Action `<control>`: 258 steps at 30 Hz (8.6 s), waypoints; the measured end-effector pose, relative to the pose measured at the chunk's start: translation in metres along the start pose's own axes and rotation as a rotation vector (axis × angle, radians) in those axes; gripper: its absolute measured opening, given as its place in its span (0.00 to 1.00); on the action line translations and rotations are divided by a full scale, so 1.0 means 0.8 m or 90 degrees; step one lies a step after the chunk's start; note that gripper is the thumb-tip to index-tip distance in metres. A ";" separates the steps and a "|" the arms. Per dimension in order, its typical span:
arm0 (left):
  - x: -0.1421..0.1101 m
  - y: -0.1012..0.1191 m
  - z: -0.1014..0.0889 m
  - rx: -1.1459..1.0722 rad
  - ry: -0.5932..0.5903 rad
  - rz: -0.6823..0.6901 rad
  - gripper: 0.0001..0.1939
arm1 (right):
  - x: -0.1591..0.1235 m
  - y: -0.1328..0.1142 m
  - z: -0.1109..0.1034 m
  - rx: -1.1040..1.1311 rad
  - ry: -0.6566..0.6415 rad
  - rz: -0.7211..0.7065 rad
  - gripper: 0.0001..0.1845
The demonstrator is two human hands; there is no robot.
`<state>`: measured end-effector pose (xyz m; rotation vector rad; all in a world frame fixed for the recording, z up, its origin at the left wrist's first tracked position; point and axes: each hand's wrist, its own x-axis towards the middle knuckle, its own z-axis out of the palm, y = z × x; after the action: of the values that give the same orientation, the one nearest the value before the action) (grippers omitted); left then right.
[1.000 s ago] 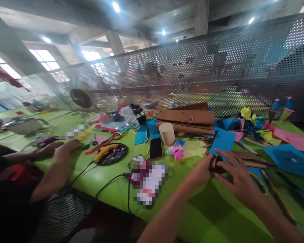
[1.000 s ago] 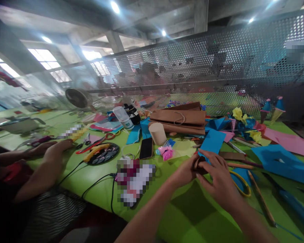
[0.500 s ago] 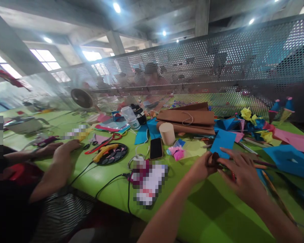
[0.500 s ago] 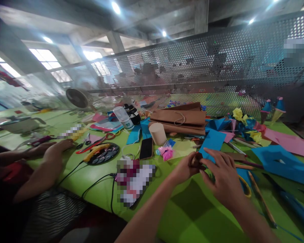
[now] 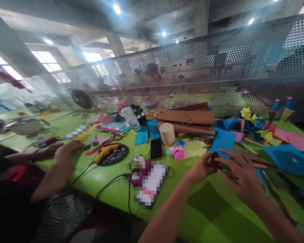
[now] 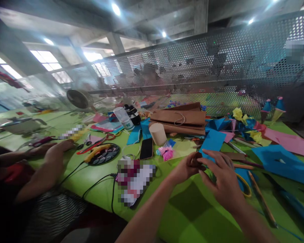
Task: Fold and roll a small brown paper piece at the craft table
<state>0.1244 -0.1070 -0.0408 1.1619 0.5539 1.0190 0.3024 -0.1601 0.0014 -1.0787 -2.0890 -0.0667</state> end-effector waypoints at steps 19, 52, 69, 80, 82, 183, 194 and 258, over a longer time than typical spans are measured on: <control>0.002 0.002 0.003 -0.042 0.029 -0.003 0.33 | -0.001 0.005 0.001 0.057 -0.035 0.028 0.19; 0.007 -0.023 -0.006 -0.108 -0.013 0.008 0.26 | 0.000 0.003 0.007 -0.007 -0.009 -0.002 0.15; 0.004 -0.021 -0.002 -0.068 -0.009 0.000 0.29 | -0.003 0.002 0.013 -0.024 -0.030 -0.014 0.15; 0.005 -0.018 -0.001 -0.088 0.017 -0.003 0.29 | -0.001 0.002 0.010 -0.036 -0.034 0.008 0.16; 0.005 -0.018 -0.001 -0.051 0.031 0.001 0.29 | -0.002 0.003 0.011 -0.053 -0.042 0.003 0.14; -0.003 -0.005 0.002 0.155 -0.050 0.048 0.20 | 0.000 0.018 0.020 0.121 0.057 0.060 0.03; -0.002 -0.010 -0.001 0.164 -0.061 -0.015 0.30 | 0.001 0.018 0.015 0.133 0.077 0.086 0.05; -0.003 -0.001 -0.020 0.072 0.051 -0.047 0.35 | 0.004 0.029 0.006 0.303 0.086 0.225 0.13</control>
<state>0.1108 -0.1016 -0.0468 1.1952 0.7197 0.9845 0.3149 -0.1414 -0.0070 -1.0875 -1.6483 0.4920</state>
